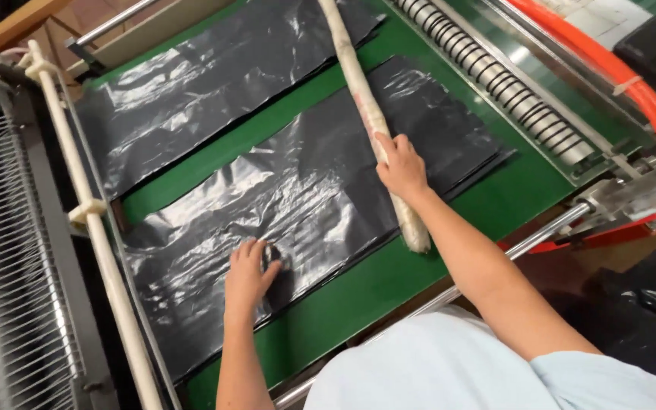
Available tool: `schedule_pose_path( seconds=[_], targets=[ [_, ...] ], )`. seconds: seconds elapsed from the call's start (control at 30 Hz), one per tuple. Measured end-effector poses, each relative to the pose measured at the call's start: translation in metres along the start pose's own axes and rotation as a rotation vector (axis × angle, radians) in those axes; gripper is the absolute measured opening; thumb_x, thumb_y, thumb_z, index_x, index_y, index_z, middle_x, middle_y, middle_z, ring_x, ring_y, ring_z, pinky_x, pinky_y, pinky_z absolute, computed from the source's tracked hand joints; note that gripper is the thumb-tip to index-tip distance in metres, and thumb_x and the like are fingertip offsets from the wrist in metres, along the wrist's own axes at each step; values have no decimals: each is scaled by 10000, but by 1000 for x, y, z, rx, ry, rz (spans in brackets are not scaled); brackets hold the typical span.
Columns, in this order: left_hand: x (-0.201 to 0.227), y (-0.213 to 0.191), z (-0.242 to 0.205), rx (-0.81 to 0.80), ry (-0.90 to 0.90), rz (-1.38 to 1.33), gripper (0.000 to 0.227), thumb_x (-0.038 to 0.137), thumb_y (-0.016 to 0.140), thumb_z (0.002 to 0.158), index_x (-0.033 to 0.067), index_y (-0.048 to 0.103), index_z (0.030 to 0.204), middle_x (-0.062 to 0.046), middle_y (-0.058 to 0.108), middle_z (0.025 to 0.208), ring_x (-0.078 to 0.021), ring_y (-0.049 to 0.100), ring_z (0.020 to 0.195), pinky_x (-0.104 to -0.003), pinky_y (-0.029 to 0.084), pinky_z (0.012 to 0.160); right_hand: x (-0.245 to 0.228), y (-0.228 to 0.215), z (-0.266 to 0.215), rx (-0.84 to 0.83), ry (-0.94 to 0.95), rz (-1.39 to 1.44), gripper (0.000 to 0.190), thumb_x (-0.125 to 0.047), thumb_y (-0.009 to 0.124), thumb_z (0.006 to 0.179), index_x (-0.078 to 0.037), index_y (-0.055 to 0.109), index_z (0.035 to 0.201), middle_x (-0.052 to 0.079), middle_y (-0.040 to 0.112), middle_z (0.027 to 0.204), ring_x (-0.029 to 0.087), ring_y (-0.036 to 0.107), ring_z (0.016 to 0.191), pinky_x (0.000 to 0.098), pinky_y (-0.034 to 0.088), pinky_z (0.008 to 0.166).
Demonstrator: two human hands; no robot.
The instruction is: Using a long tube to flatten and smooth plastic bags on a conveyor belt as they exit a production machine.
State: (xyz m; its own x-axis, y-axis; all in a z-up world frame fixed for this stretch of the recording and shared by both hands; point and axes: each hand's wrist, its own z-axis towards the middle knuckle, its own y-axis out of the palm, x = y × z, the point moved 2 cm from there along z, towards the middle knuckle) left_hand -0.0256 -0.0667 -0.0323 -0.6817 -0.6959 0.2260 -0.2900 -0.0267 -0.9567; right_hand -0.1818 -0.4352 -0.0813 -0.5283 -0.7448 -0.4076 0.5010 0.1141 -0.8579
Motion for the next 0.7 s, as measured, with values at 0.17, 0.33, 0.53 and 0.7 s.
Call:
schedule_pose_path(
  seconds=[0.17, 0.33, 0.53, 0.7],
  targets=[
    [-13, -32, -15, 465, 16, -198, 504, 367, 665, 938, 109, 558, 1357, -96, 604, 1279, -304, 553, 1240, -434, 512, 984, -71, -37, -24, 113, -171, 294, 658, -134, 614, 801, -164, 515, 1450, 111, 505, 1112, 373, 608, 993, 480, 563, 749],
    [-26, -41, -19, 671, 79, -855, 614, 414, 472, 1019, -5, 359, 1452, -238, 550, 1349, -392, 596, 1189, -476, 559, 838, -139, -35, -78, 8, -449, 587, 614, -178, 624, 757, -165, 587, 1370, 103, 543, 1140, 346, 627, 976, 443, 555, 771],
    [-30, -32, -21, 937, 206, -739, 900, 728, 187, 908, -3, 555, 1283, -185, 565, 1133, -362, 603, 1098, -458, 472, 958, -193, -59, -121, -313, -726, 1035, 575, -147, 618, 789, -140, 633, 1363, 110, 627, 1159, 313, 671, 936, 405, 570, 807],
    [-48, -19, -19, 999, 185, -757, 727, 536, 466, 974, -27, 431, 1433, -183, 555, 1227, -332, 647, 1031, -398, 585, 746, -191, -47, -132, -310, -767, 1013, 605, -132, 579, 815, -150, 590, 1419, 119, 595, 1139, 307, 629, 756, 396, 560, 707]
  ],
)
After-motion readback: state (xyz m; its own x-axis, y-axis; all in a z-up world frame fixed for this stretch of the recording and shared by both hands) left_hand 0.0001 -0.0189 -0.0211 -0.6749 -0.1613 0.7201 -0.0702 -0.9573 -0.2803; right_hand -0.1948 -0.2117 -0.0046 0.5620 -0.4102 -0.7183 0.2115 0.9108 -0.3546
